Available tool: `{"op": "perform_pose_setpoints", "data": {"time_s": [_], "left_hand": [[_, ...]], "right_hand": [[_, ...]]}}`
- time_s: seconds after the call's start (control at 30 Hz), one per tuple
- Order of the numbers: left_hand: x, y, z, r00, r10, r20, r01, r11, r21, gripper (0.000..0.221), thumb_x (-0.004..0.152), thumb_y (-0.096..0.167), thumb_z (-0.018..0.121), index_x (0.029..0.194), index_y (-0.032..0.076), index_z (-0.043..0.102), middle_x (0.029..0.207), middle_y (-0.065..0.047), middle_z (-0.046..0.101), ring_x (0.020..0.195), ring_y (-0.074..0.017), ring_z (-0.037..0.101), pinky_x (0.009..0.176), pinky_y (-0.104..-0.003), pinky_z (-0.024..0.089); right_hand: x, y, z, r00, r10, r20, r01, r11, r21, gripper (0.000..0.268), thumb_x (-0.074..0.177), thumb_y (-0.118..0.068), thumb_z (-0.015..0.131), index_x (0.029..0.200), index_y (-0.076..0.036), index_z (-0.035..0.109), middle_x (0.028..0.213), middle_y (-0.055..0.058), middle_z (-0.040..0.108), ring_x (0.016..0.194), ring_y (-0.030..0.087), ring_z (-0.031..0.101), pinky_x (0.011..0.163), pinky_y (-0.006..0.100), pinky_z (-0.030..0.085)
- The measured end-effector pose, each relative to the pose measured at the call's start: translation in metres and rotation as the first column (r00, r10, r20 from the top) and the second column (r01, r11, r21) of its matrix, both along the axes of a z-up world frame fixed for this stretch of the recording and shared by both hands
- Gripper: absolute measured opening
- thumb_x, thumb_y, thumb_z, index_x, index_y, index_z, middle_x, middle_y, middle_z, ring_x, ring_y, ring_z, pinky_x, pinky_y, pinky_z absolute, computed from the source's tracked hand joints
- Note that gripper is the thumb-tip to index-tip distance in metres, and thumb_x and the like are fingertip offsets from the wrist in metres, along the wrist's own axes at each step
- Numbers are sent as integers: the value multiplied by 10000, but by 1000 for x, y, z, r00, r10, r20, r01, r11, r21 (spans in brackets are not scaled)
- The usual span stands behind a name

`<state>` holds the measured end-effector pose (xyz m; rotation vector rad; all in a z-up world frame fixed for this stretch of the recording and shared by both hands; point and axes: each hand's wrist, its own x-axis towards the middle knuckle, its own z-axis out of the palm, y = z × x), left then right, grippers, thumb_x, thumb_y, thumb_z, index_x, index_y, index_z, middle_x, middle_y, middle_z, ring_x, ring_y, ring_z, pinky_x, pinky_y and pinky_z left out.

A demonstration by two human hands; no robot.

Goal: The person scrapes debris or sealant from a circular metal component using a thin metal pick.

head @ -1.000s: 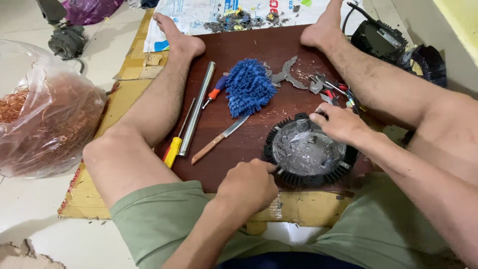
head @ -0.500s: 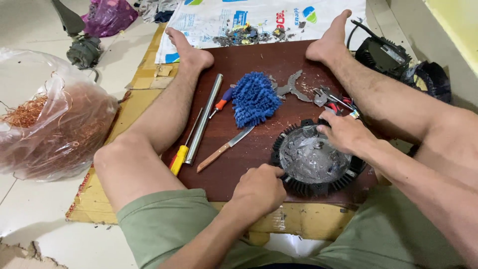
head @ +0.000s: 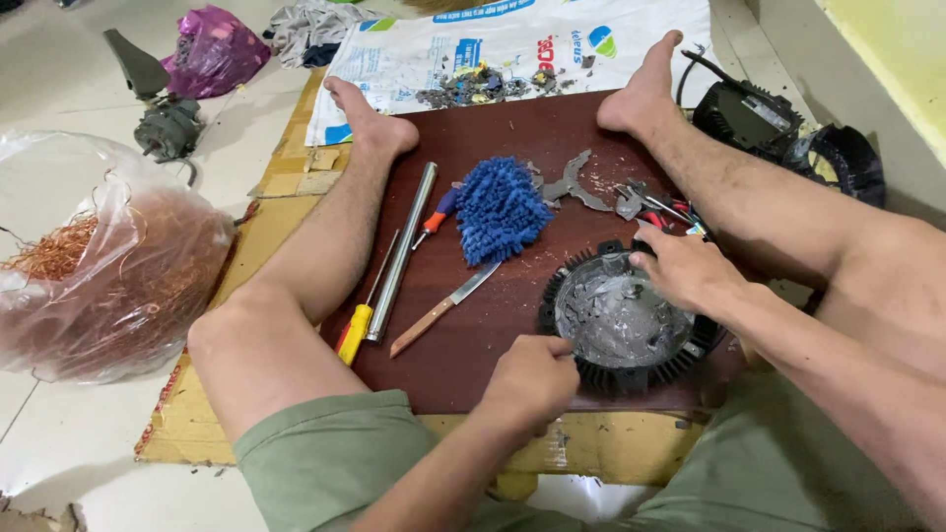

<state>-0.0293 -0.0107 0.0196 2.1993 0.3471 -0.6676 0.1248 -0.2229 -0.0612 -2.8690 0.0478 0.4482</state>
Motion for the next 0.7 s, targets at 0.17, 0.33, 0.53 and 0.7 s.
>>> {"op": "perform_pose_setpoints", "data": {"time_s": [0.17, 0.33, 0.53, 0.7], "left_hand": [[21, 2, -41, 938, -345, 41, 307, 878, 367, 385, 947, 198, 565, 1267, 284, 761, 1140, -155, 769, 1115, -391, 733, 913, -539, 615], [42, 3, -88, 972, -233, 36, 225, 964, 140, 384, 988, 242, 530, 1307, 242, 744, 1262, -198, 751, 1251, -425, 680, 1044, -575, 559], [34, 4, -66, 906, 335, -260, -423, 759, -495, 257, 968, 112, 569, 1173, 84, 721, 632, -51, 504, 440, -121, 424, 386, -221, 275], [22, -10, -55, 889, -452, 69, 384, 819, 426, 393, 888, 169, 725, 1273, 92, 710, 1085, -221, 750, 1052, -432, 744, 825, -603, 632]], "right_hand": [[2, -1, 0, 1000, -4, -1, 4, 1000, -9, 468, 1081, -435, 468, 1539, -348, 514, 1396, 299, 682, 1231, 542, 673, 1053, 598, 555], [-6, 3, 4, 999, -27, 21, 27, 1000, 10, 476, 1079, -428, 481, 1537, -307, 521, 1391, 314, 679, 1235, 542, 673, 1040, 605, 559], [-12, 6, 10, 999, -24, 33, 25, 1000, -10, 453, 1088, -415, 469, 1520, -300, 542, 1367, 309, 695, 1212, 555, 683, 1015, 616, 578], [-4, -2, 0, 997, -55, 49, 55, 998, 4, 460, 1094, -447, 459, 1527, -316, 542, 1376, 304, 691, 1209, 556, 682, 1016, 625, 569]]}}
